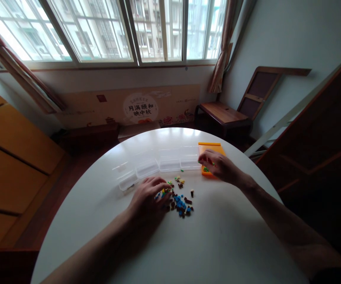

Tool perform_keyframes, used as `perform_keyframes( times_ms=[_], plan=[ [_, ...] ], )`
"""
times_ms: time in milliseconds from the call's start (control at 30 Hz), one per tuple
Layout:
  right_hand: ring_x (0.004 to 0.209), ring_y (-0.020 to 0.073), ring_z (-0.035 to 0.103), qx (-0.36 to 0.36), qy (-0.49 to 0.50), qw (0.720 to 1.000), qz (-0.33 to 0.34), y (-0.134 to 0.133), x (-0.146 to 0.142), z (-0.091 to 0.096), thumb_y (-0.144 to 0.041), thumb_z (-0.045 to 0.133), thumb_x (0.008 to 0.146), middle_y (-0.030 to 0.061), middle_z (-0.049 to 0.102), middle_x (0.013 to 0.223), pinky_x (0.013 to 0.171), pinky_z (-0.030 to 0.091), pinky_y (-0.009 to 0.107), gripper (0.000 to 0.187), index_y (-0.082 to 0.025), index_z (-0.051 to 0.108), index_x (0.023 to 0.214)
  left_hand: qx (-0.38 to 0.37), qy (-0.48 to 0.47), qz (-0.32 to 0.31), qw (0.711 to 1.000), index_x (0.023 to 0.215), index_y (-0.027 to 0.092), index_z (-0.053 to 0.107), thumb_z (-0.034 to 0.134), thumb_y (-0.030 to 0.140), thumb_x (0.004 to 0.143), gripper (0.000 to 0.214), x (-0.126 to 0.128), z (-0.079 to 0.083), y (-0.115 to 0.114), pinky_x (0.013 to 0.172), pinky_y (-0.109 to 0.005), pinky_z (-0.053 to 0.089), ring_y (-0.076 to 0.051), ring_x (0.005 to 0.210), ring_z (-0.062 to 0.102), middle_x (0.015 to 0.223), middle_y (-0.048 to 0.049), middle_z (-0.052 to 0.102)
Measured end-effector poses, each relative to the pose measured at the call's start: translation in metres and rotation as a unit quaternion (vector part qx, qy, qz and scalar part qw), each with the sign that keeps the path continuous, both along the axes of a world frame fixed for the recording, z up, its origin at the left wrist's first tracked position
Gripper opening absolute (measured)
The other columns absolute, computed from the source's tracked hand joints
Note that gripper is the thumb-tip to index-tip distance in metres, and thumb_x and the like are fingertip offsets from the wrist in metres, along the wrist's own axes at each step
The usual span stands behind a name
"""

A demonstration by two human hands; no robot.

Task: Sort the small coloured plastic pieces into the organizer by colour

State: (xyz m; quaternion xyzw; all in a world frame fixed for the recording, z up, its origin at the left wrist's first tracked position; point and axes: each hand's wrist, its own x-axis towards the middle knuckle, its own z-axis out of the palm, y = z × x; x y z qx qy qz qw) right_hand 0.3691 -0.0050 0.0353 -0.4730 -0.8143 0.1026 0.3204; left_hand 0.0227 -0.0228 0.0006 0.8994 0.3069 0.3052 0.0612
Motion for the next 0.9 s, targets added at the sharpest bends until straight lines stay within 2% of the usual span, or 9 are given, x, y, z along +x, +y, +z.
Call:
perform_keyframes(
  times_ms=[133,300,400,500,600,667,767,900],
  plan=[
    [0.085,0.0196,0.068,-0.002,-0.099,0.993,-0.058,0.006,0.018,0.002,-0.022,0.063,0.103,0.0069,0.076,0.103,0.076,0.046,0.03,0.012,-0.019,0.074,0.1,0.003,0.001,0.0,1.0,0.106,0.027,0.08,0.072,0.031,0.103,0.009,0.0,0.0,0.001,0.089,-0.038,0.055,-0.021,0.093,0.072,0.104,-0.0045,0.079],
    [0.083,0.0206,0.069,-0.02,-0.191,0.969,-0.159,0.004,0.026,0.003,-0.025,0.068,0.096,0.0045,0.079,0.1,0.067,0.036,0.03,0.01,-0.022,0.078,0.095,0.0,0.002,-0.004,1.0,0.108,0.027,0.08,0.073,0.031,0.103,0.009,0.0,-0.001,0.001,0.09,-0.039,0.054,-0.021,0.095,0.072,0.105,-0.0041,0.079],
    [0.084,0.0215,0.07,-0.035,-0.22,0.959,-0.178,0.003,0.027,0.005,-0.026,0.07,0.093,0.0036,0.08,0.098,0.066,0.033,0.031,0.011,-0.025,0.081,0.093,-0.002,0.001,-0.008,1.0,0.109,0.027,0.08,0.072,0.031,0.104,0.01,-0.001,0.0,0.002,0.09,-0.039,0.054,-0.021,0.095,0.073,0.105,-0.0045,0.079],
    [0.084,0.0215,0.07,-0.03,-0.216,0.959,-0.181,0.002,0.022,0.006,-0.029,0.069,0.097,0.0035,0.08,0.095,0.065,0.033,0.031,0.014,-0.025,0.082,0.093,0.002,-0.002,-0.006,1.0,0.107,0.027,0.08,0.072,0.031,0.104,0.01,0.0,0.0,0.002,0.09,-0.038,0.054,-0.021,0.094,0.073,0.104,-0.0045,0.079],
    [0.085,0.0203,0.07,0.003,-0.167,0.977,-0.133,-0.003,0.008,0.004,-0.03,0.065,0.103,0.0039,0.079,0.101,0.067,0.039,0.03,0.017,-0.024,0.08,0.102,0.006,0.0,-0.003,1.0,0.106,0.027,0.08,0.072,0.031,0.104,0.009,0.001,0.001,0.001,0.09,-0.038,0.054,-0.021,0.093,0.073,0.104,-0.0042,0.079],
    [0.091,0.0205,0.07,0.033,-0.14,0.988,-0.057,-0.008,-0.008,0.0,-0.028,0.061,0.107,0.0057,0.078,0.106,0.074,0.045,0.03,0.019,-0.023,0.079,0.111,0.006,0.003,-0.004,1.0,0.106,0.027,0.08,0.072,0.031,0.104,0.009,0.001,0.001,0.001,0.09,-0.038,0.054,-0.021,0.093,0.073,0.104,-0.0041,0.079],
    [0.1,0.0245,0.066,0.072,-0.159,0.984,0.039,-0.014,-0.032,-0.007,-0.027,0.058,0.109,0.0094,0.074,0.109,0.086,0.049,0.035,0.024,-0.021,0.077,0.122,0.004,-0.001,0.001,1.0,0.106,0.027,0.079,0.071,0.031,0.104,0.009,0.001,0.001,0.001,0.089,-0.038,0.054,-0.02,0.092,0.073,0.103,-0.0039,0.079],
    [0.102,0.0263,0.061,0.063,-0.181,0.98,0.056,-0.015,-0.05,-0.017,-0.02,0.056,0.108,0.0122,0.07,0.112,0.09,0.05,0.039,0.031,-0.018,0.073,0.134,0.002,-0.005,0.004,1.0,0.105,0.027,0.08,0.07,0.031,0.105,0.011,0.002,0.002,0.0,0.089,-0.038,0.055,-0.02,0.092,0.072,0.103,-0.0048,0.079]
  ],
)
